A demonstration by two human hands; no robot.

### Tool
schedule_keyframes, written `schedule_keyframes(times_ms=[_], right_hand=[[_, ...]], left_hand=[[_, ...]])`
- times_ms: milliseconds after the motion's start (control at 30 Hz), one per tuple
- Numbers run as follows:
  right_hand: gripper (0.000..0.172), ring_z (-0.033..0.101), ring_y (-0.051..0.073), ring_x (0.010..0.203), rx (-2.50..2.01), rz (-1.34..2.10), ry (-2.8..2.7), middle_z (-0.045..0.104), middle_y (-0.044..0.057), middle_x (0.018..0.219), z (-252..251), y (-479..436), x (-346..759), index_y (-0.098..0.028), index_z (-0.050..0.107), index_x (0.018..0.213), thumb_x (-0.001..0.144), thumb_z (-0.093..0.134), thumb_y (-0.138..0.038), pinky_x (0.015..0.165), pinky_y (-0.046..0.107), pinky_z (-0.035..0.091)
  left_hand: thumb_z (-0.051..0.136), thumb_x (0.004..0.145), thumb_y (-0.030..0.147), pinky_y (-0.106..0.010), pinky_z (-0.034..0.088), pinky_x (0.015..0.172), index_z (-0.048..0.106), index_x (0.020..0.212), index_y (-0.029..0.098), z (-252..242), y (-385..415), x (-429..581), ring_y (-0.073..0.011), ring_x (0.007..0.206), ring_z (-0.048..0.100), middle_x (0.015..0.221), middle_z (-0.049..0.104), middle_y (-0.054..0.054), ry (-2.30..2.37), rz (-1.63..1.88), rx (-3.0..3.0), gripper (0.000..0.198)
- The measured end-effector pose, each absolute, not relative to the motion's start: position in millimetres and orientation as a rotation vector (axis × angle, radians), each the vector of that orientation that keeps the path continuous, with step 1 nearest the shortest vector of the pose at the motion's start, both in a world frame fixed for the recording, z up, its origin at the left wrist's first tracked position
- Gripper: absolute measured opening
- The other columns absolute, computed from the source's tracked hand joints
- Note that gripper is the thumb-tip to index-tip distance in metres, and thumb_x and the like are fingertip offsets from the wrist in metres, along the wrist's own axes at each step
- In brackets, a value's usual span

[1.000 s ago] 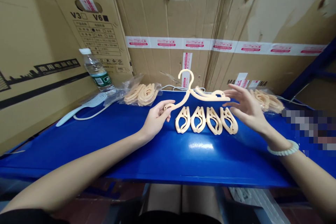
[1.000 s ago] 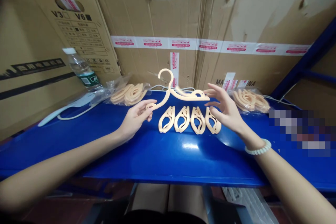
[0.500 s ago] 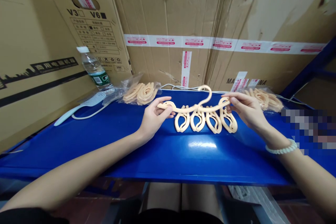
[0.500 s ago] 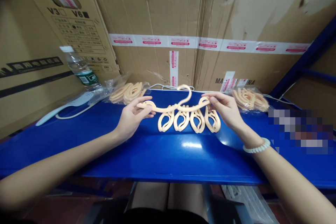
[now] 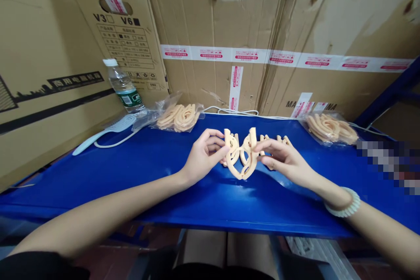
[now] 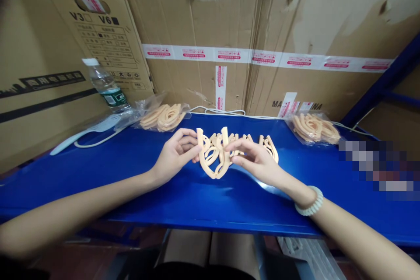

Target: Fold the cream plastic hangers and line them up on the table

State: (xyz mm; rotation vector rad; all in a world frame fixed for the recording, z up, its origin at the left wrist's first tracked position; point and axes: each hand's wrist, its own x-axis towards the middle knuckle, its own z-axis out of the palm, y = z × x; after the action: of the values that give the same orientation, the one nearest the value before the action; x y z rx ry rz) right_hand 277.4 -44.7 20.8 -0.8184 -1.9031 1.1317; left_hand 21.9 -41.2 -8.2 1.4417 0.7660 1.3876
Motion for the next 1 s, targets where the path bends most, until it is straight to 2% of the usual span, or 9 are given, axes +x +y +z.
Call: schedule_keyframes(times_ms=[67,167,300,433,500,667,767,900,1000], right_hand=[[0.029,0.069,0.022,0.114,-0.775,1.199,-1.967,0.07,0.009,0.126,19.8,-46.9,276.6,-0.025,0.071,0.118,0.092,0.071,-0.037,0.096,0.038,0.06],[0.036,0.064,0.025,0.126,-0.763,1.236,-2.011,0.064,0.009,0.14,20.4,-47.1,278.0,-0.028,0.07,0.128,0.094,0.069,-0.038,0.102,0.042,0.058],[0.043,0.059,0.028,0.133,-0.793,1.153,-2.033,0.059,0.007,0.149,20.6,-46.7,279.7,-0.036,0.068,0.133,0.091,0.072,-0.036,0.108,0.047,0.054],[0.049,0.058,0.028,0.134,-0.765,1.221,-1.995,0.043,0.005,0.162,16.4,-48.6,277.4,-0.04,0.064,0.138,0.09,0.073,-0.034,0.105,0.047,0.057],[0.052,0.056,0.029,0.136,-0.753,1.234,-2.008,0.04,0.005,0.164,14.6,-49.5,276.3,-0.039,0.062,0.14,0.089,0.074,-0.033,0.106,0.046,0.057],[0.054,0.05,0.028,0.142,-0.702,1.216,-2.024,0.039,0.006,0.164,18.0,-51.7,277.6,-0.038,0.058,0.144,0.092,0.071,-0.03,0.11,0.045,0.053],[0.056,0.046,0.028,0.146,-0.697,1.201,-2.065,0.043,0.007,0.162,21.4,-53.3,279.1,-0.037,0.056,0.146,0.093,0.071,-0.029,0.113,0.047,0.051],[0.053,0.052,0.025,0.14,-0.671,1.248,-2.159,0.051,0.007,0.157,21.5,-54.1,279.4,-0.035,0.056,0.146,0.094,0.068,-0.028,0.113,0.046,0.05],[0.049,0.057,0.024,0.136,-0.685,1.286,-2.166,0.052,0.007,0.155,21.9,-53.1,279.1,-0.034,0.058,0.145,0.097,0.065,-0.031,0.111,0.044,0.051]], left_hand=[[0.078,0.081,0.028,-0.021,0.057,0.054,0.053,0.094,0.017,-7.8,-42.9,21.4,-0.012,0.058,0.066,0.074,0.068,0.001,0.771,1.377,1.455,0.03],[0.076,0.084,0.03,-0.023,0.057,0.057,0.056,0.089,0.017,-7.1,-44.6,20.0,-0.0122,0.058,0.065,0.068,0.066,0.001,0.765,1.361,1.497,0.024],[0.077,0.082,0.031,-0.026,0.058,0.066,0.059,0.092,0.019,-5.6,-46.9,19.2,-0.0164,0.077,0.068,0.086,0.068,-0.003,0.82,1.387,1.587,0.024],[0.077,0.083,0.031,-0.029,0.06,0.078,0.059,0.094,0.021,-5.4,-49.1,20.2,-0.021,0.096,0.07,0.094,0.068,-0.005,0.84,1.364,1.626,0.024],[0.076,0.083,0.031,-0.029,0.061,0.079,0.058,0.094,0.02,-6.5,-49.6,21.2,-0.0214,0.097,0.071,0.096,0.067,-0.005,0.807,1.333,1.621,0.024],[0.076,0.084,0.03,-0.025,0.061,0.067,0.061,0.094,0.019,-9.5,-48.7,22.7,-0.0199,0.09,0.071,0.102,0.066,-0.006,0.794,1.376,1.577,0.022],[0.078,0.083,0.03,-0.024,0.061,0.066,0.06,0.092,0.018,-10.4,-48.3,23.0,-0.0192,0.09,0.072,0.106,0.063,-0.006,0.801,1.369,1.569,0.023],[0.08,0.081,0.029,-0.024,0.061,0.065,0.059,0.092,0.019,-12.2,-48.8,23.5,-0.021,0.09,0.073,0.094,0.064,-0.003,0.795,1.239,1.552,0.026],[0.079,0.082,0.03,-0.027,0.062,0.071,0.062,0.093,0.019,-13.7,-48.2,23.0,-0.0237,0.098,0.072,0.098,0.067,-0.004,0.826,1.238,1.585,0.023]])
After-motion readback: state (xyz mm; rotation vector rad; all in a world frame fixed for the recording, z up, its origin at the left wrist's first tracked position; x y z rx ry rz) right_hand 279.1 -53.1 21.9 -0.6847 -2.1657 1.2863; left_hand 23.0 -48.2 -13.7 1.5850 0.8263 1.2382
